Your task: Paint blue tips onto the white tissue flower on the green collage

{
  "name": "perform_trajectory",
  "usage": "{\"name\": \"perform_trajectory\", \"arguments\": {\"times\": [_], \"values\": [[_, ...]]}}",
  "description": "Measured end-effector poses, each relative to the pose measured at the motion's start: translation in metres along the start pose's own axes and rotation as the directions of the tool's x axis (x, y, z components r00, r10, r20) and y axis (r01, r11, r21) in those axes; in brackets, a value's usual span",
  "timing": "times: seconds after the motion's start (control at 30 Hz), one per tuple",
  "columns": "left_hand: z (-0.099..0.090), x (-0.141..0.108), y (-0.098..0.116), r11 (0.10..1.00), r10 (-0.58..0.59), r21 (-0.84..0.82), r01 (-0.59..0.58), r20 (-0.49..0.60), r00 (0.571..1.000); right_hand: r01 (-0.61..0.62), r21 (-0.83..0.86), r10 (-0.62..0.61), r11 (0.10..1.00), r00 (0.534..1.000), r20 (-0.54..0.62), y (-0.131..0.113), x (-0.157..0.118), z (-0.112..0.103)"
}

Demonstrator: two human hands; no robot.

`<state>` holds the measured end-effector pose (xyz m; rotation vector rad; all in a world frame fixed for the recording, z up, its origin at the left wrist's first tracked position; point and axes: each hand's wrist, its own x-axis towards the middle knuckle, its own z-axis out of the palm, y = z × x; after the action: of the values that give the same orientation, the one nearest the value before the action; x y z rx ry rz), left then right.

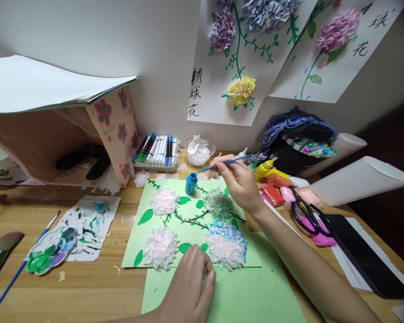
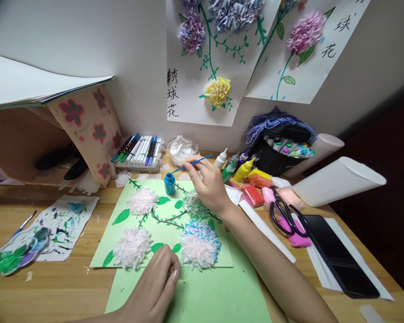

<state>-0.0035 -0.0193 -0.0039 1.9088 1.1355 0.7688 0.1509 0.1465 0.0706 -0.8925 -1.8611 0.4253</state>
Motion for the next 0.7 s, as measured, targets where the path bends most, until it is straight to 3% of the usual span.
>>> {"name": "perform_trajectory", "arguments": {"times": [0.43, 0.6, 0.7], "values": [[0.002, -0.001, -0.001, 0.999, -0.018, -0.040, 0.020, 0.036, 0.999, -0.067, 0.084, 0.067, 0.994, 0.998, 0.002, 0.001, -0.001, -0.002], [0.001, -0.001, 0.001, 0.996, -0.063, -0.066, 0.067, 0.065, 0.996, -0.075, 0.177, 0.093, 0.981, 0.991, -0.093, -0.003, 0.002, -0.011], [-0.001, -0.001, 0.004, 0.991, -0.108, -0.076, 0.114, 0.084, 0.991, -0.117, 0.287, 0.176, 0.951, 0.966, -0.189, -0.002, -0.003, -0.022]]}}
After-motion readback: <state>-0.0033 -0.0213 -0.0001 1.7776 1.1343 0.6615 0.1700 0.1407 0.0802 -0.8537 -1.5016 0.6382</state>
